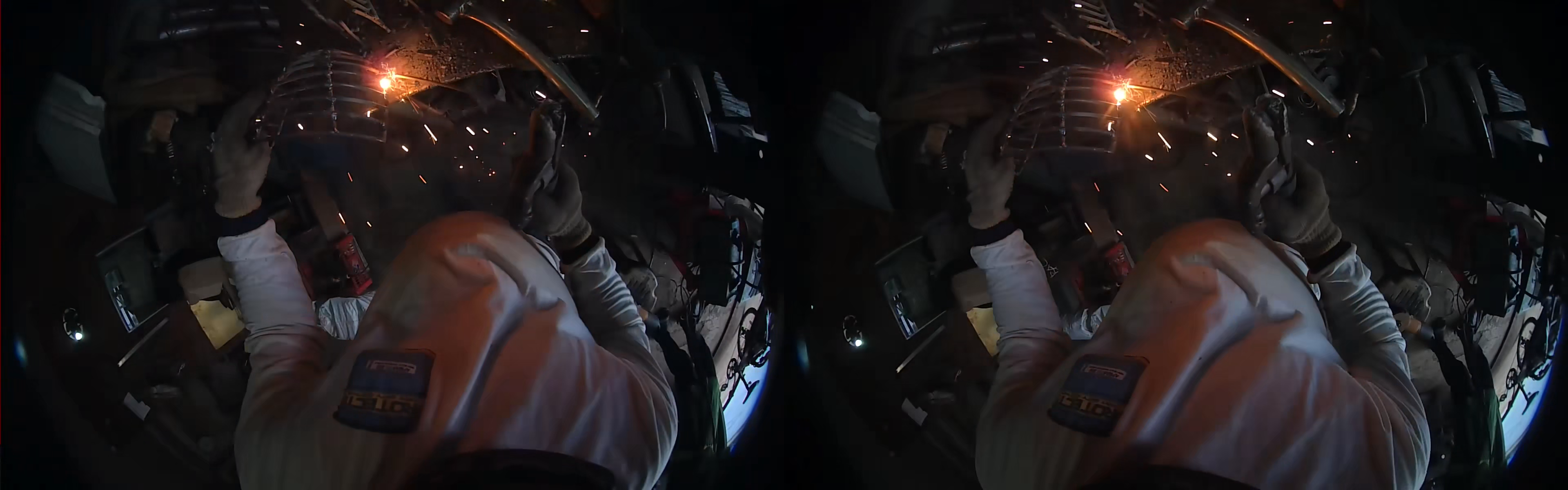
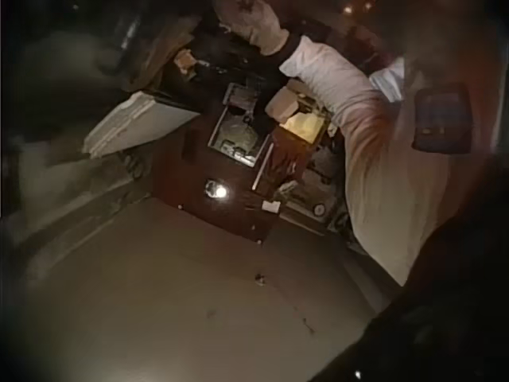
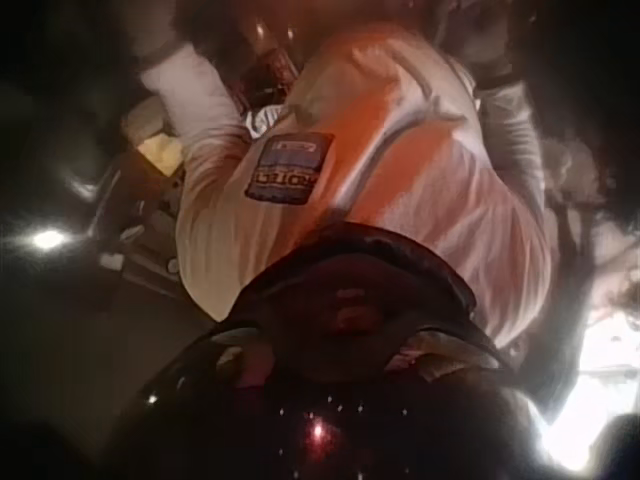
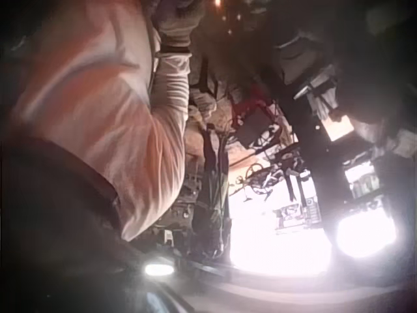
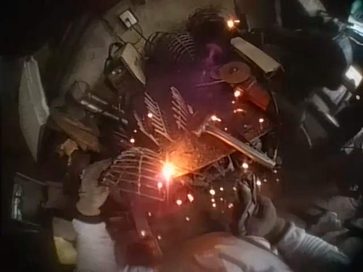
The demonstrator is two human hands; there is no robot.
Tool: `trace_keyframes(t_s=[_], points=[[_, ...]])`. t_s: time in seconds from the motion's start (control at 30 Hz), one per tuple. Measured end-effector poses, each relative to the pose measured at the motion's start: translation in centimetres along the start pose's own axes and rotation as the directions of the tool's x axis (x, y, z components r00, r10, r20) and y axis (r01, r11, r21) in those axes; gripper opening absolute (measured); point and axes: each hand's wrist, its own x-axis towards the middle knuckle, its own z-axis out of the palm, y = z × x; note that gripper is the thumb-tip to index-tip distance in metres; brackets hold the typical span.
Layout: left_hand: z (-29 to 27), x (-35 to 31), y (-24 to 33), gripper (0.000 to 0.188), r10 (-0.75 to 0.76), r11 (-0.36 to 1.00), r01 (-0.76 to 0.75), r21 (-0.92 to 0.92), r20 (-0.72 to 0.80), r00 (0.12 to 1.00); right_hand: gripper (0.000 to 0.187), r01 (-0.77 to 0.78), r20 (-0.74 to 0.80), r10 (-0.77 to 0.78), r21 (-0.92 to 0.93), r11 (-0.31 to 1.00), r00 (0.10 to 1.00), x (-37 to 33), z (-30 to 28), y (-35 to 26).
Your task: The person welds a curved metal grid structure using a welding tool, applying localized heat and material to various points on the grid wires to join them together.
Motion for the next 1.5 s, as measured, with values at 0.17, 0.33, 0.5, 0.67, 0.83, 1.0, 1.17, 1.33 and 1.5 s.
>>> trace_keyframes(t_s=[0.17,0.33,0.5,0.67,0.83,1.0,1.17,1.33,1.5], points=[[-0.5,0.0,0.0,0.050,0.001,0.999,0.000,-0.035,0.025,1.000,0.044,-0.057,0.035,0.062,-0.109,0.992,0.997,0.3,0.1,-1.3],[-0.6,0.2,-0.1,0.054,0.117,0.991,-0.118,0.060,0.009,0.993,0.043,0.030,0.015,-0.029,-0.113,0.993,0.999,0.3,0.2,-0.7],[-0.6,0.1,0.0,0.053,0.113,0.990,-0.113,0.083,0.001,0.994,0.043,0.022,0.031,-0.018,-0.157,0.987,0.999,0.3,0.1,-0.4],[-0.6,0.1,-0.3,0.050,0.085,0.994,-0.085,0.068,0.002,0.996,0.042,0.031,0.076,-0.024,-0.098,0.995,0.997,0.5,0.2,-0.6],[-0.6,0.0,0.1,0.041,0.003,0.991,0.004,-0.134,0.049,0.999,0.042,-0.072,0.055,0.080,-0.134,0.988,0.995,0.7,0.7,-1.6],[-0.2,0.0,-0.7,0.030,0.094,0.987,-0.092,-0.130,0.005,0.996,0.046,-0.024,0.093,0.025,-0.014,1.000,0.995,0.7,0.9,-1.0],[0.2,-0.5,-2.2,0.029,0.057,0.971,-0.052,-0.233,0.012,0.998,0.047,0.043,0.155,-0.071,0.177,0.983,0.985,0.7,1.0,-1.3],[-0.1,-0.7,-1.1,0.035,0.055,0.965,-0.057,-0.255,-0.017,0.998,0.031,-0.073,0.224,-0.017,0.386,0.920,0.974,0.1,1.0,-0.9],[-0.2,-0.3,0.2,0.043,0.006,0.997,-0.005,-0.076,0.010,1.000,0.049,0.069,-0.050,-0.082,-0.218,0.973,0.995,-1.4,-0.5,3.0]])
